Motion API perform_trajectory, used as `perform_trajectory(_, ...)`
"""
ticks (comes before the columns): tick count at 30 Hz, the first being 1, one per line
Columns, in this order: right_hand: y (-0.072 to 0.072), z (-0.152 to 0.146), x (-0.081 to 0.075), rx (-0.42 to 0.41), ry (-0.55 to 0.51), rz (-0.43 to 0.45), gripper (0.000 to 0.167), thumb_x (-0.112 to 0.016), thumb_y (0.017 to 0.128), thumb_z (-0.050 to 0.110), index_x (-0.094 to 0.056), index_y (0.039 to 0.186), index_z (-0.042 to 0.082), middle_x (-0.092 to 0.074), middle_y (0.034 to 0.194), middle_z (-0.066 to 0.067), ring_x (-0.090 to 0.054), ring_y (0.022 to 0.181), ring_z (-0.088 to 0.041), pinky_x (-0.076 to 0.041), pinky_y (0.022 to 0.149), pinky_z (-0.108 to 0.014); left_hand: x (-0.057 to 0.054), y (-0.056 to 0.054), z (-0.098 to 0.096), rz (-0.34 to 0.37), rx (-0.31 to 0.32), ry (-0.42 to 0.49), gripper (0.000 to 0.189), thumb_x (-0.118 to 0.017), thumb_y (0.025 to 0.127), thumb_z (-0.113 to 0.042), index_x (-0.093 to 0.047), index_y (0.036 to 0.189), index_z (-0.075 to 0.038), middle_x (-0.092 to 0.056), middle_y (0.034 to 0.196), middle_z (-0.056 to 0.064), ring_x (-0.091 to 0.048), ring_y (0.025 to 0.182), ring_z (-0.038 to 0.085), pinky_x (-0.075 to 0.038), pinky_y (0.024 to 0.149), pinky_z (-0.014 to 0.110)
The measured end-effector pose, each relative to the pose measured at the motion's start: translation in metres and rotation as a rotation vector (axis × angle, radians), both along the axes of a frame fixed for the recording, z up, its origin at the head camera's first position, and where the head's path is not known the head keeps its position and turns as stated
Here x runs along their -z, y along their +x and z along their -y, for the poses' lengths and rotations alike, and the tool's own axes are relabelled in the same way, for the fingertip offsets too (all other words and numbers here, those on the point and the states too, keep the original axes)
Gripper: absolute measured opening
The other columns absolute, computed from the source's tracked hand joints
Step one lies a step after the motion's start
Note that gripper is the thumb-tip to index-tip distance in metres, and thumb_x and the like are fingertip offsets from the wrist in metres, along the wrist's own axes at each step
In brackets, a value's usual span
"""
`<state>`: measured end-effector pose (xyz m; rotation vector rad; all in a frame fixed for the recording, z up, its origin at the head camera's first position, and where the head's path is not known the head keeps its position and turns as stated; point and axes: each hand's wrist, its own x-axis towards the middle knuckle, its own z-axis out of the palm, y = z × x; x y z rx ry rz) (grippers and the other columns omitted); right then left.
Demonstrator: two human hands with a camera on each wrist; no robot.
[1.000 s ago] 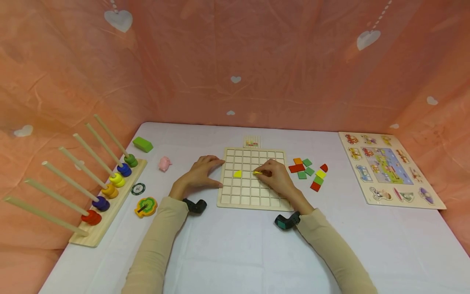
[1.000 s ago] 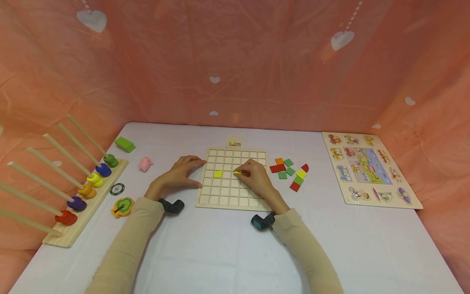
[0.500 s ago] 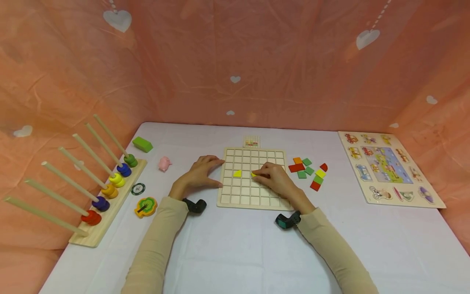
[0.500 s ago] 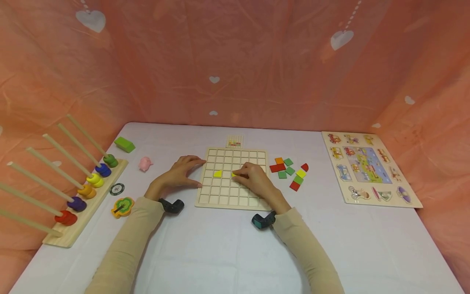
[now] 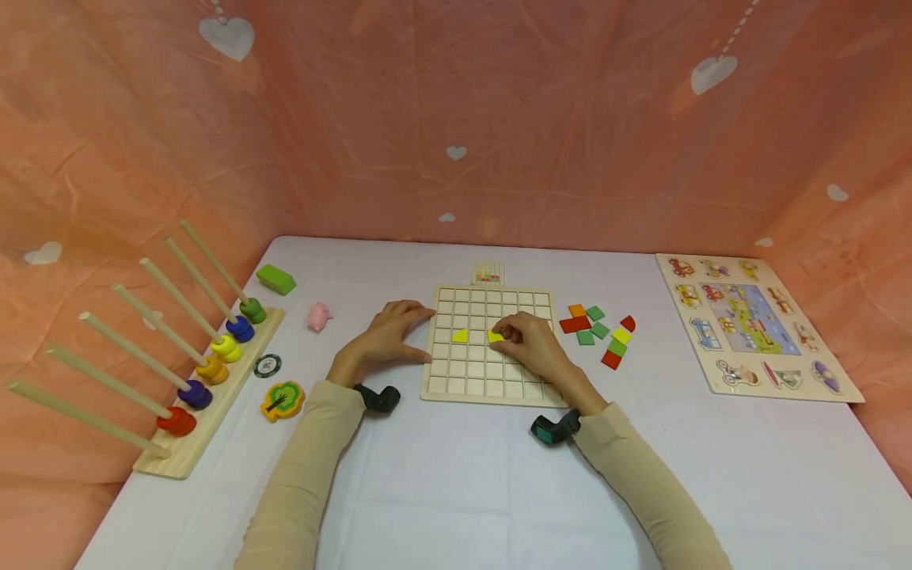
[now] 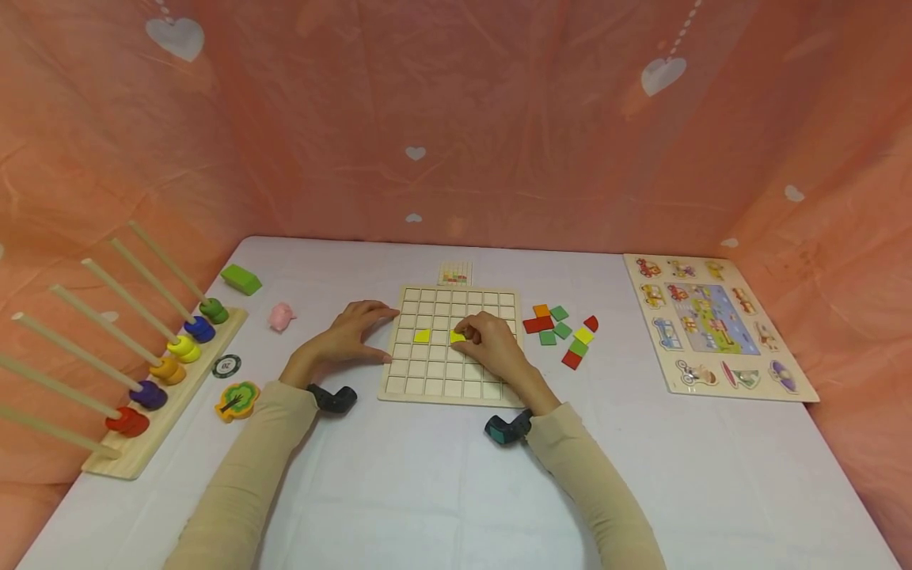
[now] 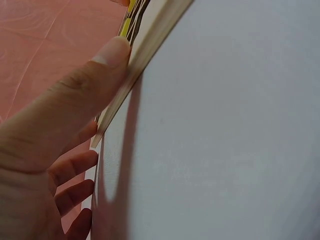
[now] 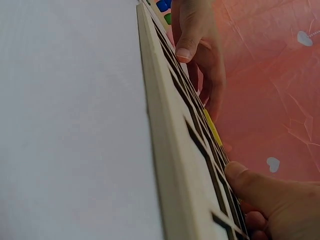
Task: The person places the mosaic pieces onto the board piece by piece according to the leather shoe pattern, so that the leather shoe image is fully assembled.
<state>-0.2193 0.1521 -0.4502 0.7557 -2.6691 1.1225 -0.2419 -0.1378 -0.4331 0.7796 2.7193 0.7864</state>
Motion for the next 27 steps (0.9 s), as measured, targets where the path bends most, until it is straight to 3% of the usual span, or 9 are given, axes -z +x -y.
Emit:
perform_trajectory(17,-0.0005,0.0015,-0.0015,-0.007,-0.026,0.022,0.017,-0.071,0.082,0.011,-0.072,0.097,0.004,-0.064,0.085,-0.004,-0.052,0.07,-0.013,-0.043,0.061,-0.023,0.0031,-0.0012,0.0008,0.001,-0.002,0.013,0.081,-0.079,0.072,-0.039,-0.043,0.14,-0.015,-0.035,0.142,0.011,-0.024,0.133,0.029,-0.021,0.107,0.049)
perform_trajectory(27,0.0014,0.0061,-0.0059,-0.009,0.046,-0.046,0.017,-0.071,0.082,0.012,-0.071,0.096,0.003,-0.063,0.084,-0.005,-0.053,0.071,-0.013,-0.045,0.062,-0.024,0.0014,0.0,0.0006,0.003,0.001,0.019,0.082,-0.079,0.072,-0.04,-0.042,0.141,-0.015,-0.033,0.144,0.012,-0.023,0.133,0.029,-0.02,0.107,0.05)
